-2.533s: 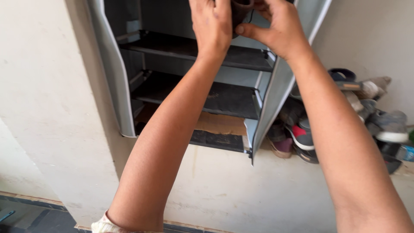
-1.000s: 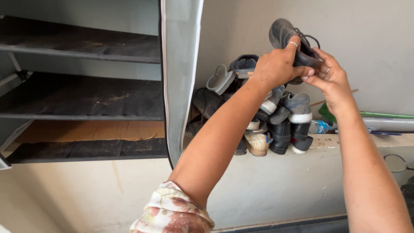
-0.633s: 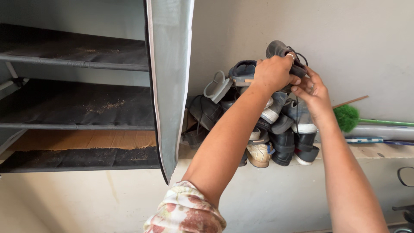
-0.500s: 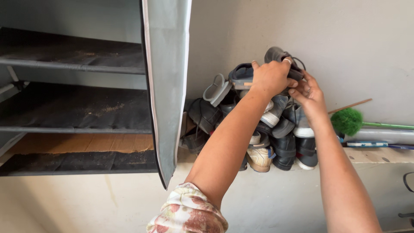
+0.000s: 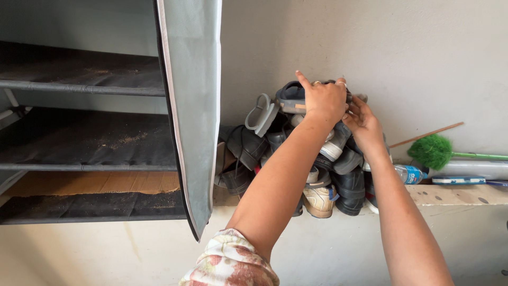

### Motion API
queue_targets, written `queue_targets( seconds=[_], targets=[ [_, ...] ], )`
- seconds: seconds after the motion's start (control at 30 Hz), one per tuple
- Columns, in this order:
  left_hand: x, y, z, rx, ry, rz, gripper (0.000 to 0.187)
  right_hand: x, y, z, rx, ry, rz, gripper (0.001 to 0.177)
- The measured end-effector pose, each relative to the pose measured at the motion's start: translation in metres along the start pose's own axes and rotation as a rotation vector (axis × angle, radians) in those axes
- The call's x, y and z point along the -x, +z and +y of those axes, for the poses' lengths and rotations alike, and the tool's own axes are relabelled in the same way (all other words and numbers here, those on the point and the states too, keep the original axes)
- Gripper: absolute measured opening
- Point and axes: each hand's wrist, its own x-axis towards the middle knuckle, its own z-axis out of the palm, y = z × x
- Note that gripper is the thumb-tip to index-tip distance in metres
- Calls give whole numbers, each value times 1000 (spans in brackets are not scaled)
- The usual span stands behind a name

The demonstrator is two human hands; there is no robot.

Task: The person removes various shoes from a multi-tier shoe rack and stacks them on the floor. They handle sneakers, sandals, and slippers one by one, placing them in a growing pile beside the rack.

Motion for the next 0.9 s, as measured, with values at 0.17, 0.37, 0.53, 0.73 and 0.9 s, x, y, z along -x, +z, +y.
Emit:
queue_targets(
  seconds=[0.17, 0.37, 0.53, 0.73, 0.9],
  targets=[
    [-2, 4, 0, -92, 9, -49, 39, 2, -5, 2, 50, 16, -11, 65],
    [-1, 6, 5, -96, 31, -76, 43, 5, -10, 6, 83, 79, 4, 67],
    [3, -1, 8, -111, 47, -116, 56, 1, -14, 15, 114, 65, 6, 71],
    [5, -4, 7, -117, 53, -108, 60, 2, -12, 0, 322, 104, 66, 71],
    [6, -2, 2, -138, 62, -42, 44, 6, -11, -20, 430, 110, 151, 64]
  ],
)
